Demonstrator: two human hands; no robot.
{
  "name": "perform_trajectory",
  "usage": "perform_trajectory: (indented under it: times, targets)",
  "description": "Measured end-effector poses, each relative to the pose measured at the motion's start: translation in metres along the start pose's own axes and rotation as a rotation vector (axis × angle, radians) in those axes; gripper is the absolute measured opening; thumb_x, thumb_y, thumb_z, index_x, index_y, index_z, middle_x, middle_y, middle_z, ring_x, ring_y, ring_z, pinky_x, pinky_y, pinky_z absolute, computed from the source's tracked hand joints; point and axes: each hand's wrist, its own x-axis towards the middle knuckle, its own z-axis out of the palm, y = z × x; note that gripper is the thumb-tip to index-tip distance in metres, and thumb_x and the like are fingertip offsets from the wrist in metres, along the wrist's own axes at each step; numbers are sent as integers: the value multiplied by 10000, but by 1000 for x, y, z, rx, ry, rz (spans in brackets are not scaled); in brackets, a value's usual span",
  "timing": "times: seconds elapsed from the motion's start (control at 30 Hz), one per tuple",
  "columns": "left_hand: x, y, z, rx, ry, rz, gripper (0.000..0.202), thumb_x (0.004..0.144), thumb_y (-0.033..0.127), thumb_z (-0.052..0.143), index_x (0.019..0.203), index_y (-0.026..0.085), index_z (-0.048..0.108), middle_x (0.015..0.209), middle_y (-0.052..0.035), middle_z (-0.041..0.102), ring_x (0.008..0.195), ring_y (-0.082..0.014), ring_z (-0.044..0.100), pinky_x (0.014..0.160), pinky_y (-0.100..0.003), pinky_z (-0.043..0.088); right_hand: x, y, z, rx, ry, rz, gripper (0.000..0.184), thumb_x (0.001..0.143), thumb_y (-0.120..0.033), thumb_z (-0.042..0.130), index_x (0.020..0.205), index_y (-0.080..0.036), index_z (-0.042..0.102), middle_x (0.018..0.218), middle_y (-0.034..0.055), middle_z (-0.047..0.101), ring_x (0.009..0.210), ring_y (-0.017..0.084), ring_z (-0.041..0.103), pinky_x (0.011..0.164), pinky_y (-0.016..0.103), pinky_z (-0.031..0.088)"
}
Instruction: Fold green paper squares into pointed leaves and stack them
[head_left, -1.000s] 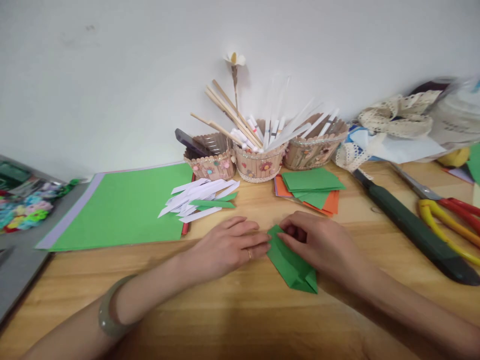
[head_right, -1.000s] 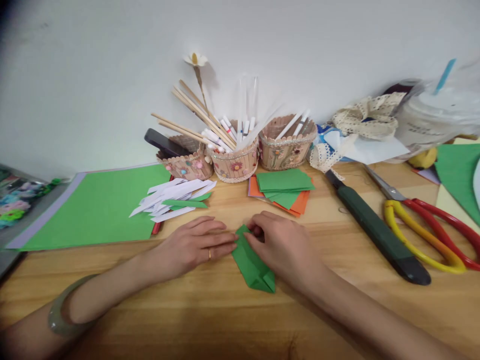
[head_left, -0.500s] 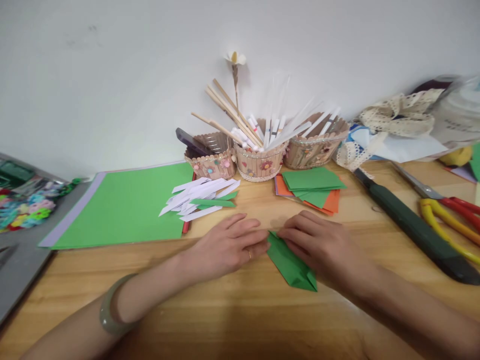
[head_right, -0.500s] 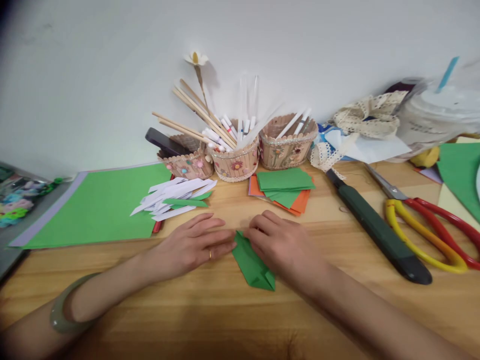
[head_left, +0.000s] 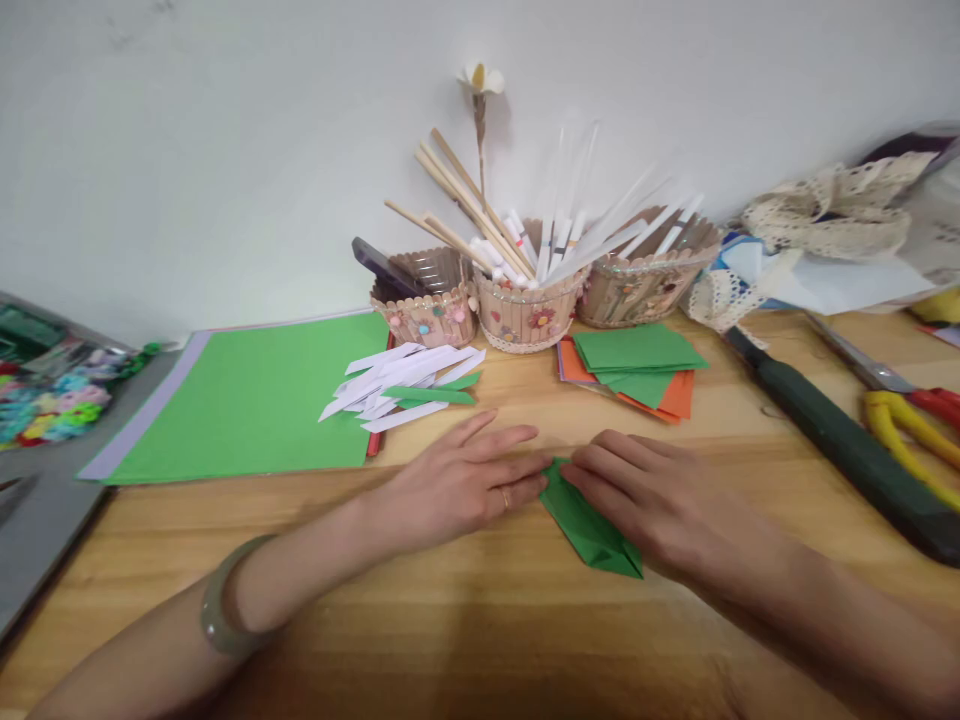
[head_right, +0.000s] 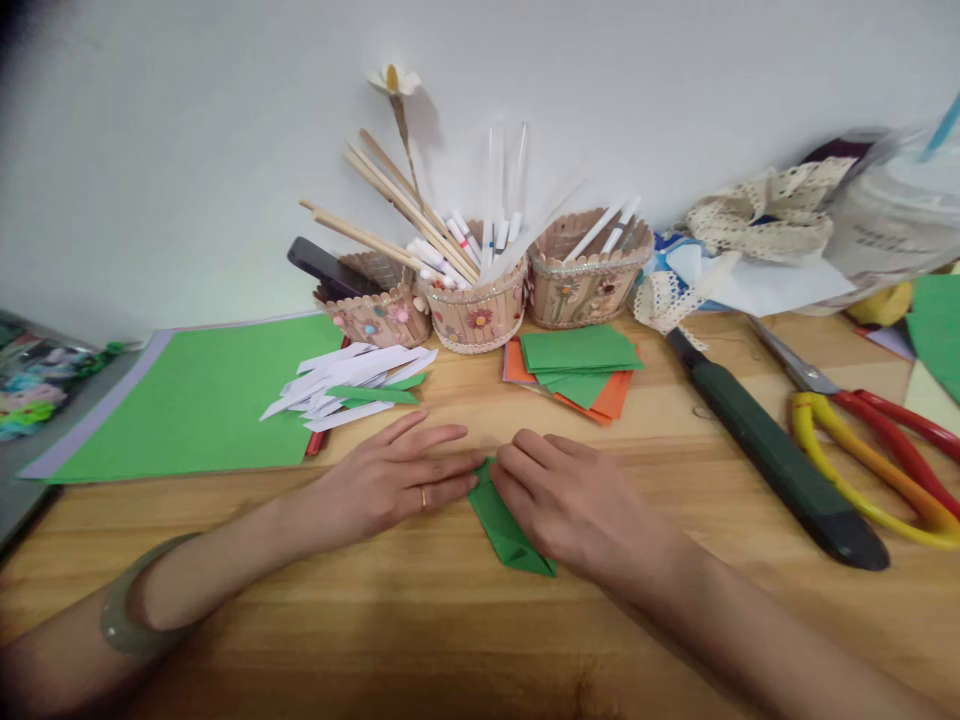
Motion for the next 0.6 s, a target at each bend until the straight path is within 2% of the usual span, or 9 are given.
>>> perform_trajectory:
  times: [0.3, 0.47, 0.6]
  targets:
    - [1, 6, 1, 66, 26, -8, 351, 997, 193, 257, 1269, 167, 477, 1312, 6, 537, 1275, -230, 379, 1086, -448, 211, 2, 1, 0, -6, 10, -23, 351, 931, -77, 291, 873, -81, 637, 733, 78, 588, 695, 200, 484, 571, 316, 414]
    - [3, 8, 2, 73, 37, -21, 314, 977, 202, 345, 1254, 184, 493, 1284, -13, 558, 1253, -260, 402, 1058, -483, 238, 3, 2, 1, 17, -6, -10, 334, 939, -106, 306, 887, -88, 636, 754, 77, 594, 711, 200, 498, 582, 317, 423]
    - [3, 8, 3, 79, 39, -18, 335, 983, 187, 303, 1265, 167, 482, 1292, -13, 550, 1262, -259, 380, 1074, -485, 209, 2, 4, 3, 53, -5, -3, 296, 926, -114, 350, 886, -89, 642, 766, 78, 605, 720, 208, 507, 595, 328, 438]
